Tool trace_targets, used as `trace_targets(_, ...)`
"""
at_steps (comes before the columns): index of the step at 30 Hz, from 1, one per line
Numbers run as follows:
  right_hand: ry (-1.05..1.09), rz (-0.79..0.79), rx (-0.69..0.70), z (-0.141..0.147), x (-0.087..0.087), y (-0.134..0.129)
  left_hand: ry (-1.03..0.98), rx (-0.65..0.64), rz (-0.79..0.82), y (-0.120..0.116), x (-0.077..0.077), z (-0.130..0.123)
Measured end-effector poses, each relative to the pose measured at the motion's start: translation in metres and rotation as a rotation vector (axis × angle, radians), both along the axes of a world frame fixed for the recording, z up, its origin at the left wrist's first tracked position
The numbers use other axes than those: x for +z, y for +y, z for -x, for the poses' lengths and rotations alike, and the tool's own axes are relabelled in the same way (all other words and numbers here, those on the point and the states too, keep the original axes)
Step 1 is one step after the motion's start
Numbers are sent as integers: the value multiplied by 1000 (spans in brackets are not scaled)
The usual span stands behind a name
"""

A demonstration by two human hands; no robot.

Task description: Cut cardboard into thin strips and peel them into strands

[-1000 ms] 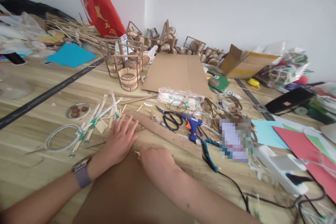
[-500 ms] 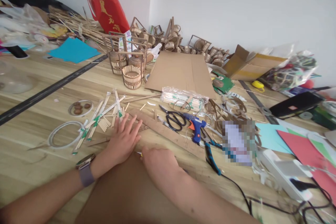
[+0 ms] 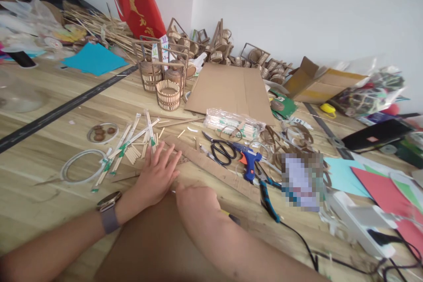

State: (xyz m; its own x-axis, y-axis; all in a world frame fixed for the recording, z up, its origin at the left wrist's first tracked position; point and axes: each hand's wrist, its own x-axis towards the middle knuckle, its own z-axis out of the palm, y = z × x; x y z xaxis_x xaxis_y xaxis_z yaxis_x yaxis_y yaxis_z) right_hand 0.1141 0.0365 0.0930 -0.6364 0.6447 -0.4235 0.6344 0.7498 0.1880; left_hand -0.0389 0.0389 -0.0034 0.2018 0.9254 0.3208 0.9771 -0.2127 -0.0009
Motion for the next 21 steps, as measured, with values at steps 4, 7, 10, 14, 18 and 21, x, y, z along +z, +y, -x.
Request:
trace_targets(4,-24,9,43,5,12,0,19,-20,-25,-1,-1,0)
trace_targets(7,-33,21,66,4,13,0,33,-31,-24,-1,2,1)
trace_targets(10,-34,22,61,-2,10,1,49,-50,-15,-1,4,1)
trace_targets(14,-42,30,19,-12,2,3,35,-46,-4,0,5,1)
trace_targets(18,-48,28,-7,-26,-2,3,31,-45,-8,0,4,2)
trace_targets(21,-59,11,-24,-38,-3,1,32,-44,-16,1,2,2)
